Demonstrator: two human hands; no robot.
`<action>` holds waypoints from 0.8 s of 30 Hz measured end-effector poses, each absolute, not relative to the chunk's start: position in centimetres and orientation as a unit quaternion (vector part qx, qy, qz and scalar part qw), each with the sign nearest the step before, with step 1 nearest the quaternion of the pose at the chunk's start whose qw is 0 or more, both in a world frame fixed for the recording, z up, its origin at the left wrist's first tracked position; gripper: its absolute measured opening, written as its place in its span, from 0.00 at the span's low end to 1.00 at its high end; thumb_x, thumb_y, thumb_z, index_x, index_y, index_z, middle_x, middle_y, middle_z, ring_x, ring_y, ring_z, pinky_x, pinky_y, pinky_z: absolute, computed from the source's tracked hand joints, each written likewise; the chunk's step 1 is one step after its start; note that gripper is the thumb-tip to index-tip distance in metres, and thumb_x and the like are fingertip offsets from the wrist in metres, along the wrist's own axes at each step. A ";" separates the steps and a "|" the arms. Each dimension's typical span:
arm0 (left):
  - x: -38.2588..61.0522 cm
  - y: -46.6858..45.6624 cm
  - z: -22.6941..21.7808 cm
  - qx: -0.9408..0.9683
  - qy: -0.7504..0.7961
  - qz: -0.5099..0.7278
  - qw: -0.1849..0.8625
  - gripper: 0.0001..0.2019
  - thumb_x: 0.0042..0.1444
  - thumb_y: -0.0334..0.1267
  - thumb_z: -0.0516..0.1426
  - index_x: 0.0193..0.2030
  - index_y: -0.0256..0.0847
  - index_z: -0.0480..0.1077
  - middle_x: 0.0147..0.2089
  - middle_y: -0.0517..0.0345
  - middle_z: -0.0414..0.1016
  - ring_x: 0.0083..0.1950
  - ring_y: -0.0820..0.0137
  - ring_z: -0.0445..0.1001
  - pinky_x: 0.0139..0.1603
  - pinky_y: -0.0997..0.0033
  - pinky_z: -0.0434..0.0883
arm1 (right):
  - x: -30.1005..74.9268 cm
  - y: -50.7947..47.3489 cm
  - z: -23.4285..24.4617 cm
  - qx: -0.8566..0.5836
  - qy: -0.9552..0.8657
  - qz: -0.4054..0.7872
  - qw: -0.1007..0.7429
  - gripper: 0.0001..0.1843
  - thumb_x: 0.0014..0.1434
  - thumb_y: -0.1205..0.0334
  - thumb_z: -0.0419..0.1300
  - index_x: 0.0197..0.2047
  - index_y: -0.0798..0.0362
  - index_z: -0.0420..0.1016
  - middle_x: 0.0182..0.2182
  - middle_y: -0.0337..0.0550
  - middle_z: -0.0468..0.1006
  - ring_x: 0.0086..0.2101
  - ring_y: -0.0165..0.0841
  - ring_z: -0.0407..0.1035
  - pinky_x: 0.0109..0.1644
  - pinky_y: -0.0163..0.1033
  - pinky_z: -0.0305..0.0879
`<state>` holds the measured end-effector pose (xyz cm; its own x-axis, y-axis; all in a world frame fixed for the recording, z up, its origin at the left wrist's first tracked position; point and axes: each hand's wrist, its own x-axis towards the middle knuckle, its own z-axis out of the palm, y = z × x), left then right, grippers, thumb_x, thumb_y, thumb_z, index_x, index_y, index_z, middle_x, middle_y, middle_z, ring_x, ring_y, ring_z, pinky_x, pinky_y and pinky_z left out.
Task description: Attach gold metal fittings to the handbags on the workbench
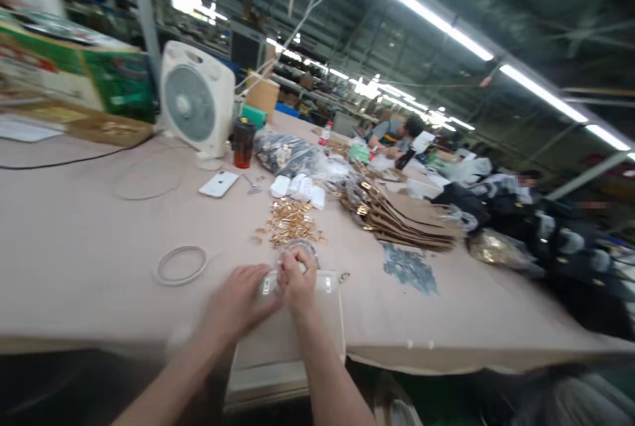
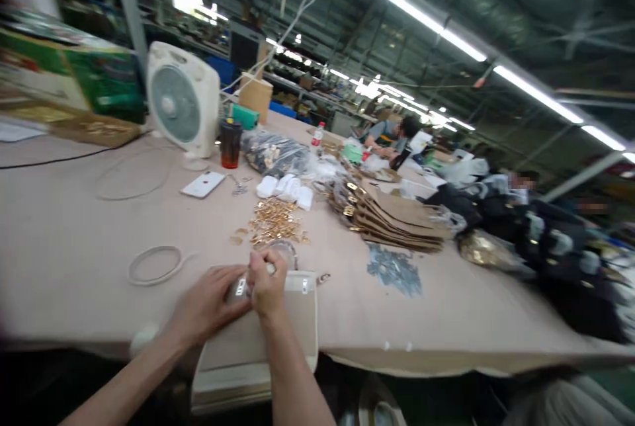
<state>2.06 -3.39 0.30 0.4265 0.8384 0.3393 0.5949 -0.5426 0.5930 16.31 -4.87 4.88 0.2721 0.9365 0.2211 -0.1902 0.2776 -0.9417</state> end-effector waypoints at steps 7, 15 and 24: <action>2.8 -1.7 -1.2 0.836 0.430 0.299 0.162 0.29 0.57 0.60 0.62 0.61 0.49 0.71 0.60 0.52 0.79 0.62 0.50 0.74 0.64 0.45 0.73 | 29.0 -9.1 4.2 -0.494 -0.298 0.329 0.748 0.25 0.58 0.42 0.68 0.27 0.51 0.62 0.15 0.24 0.56 0.15 0.21 0.48 0.17 0.28 0.42; 2.7 -3.2 -0.2 0.834 0.445 0.286 0.155 0.36 0.58 0.57 0.64 0.68 0.43 0.64 0.67 0.46 0.72 0.67 0.53 0.70 0.69 0.49 0.70 | 41.9 -9.9 2.3 -0.702 -0.288 0.207 0.618 0.25 0.49 0.38 0.68 0.30 0.51 0.69 0.18 0.27 0.60 0.15 0.24 0.53 0.17 0.32 0.47; 2.5 -3.8 -0.1 0.831 0.445 0.298 0.149 0.39 0.59 0.58 0.63 0.71 0.42 0.59 0.70 0.44 0.68 0.70 0.53 0.67 0.71 0.48 0.68 | 42.6 -8.7 3.5 -0.755 -0.410 -0.040 0.510 0.32 0.50 0.45 0.68 0.53 0.56 0.78 0.51 0.58 0.79 0.53 0.48 0.70 0.55 0.52 0.69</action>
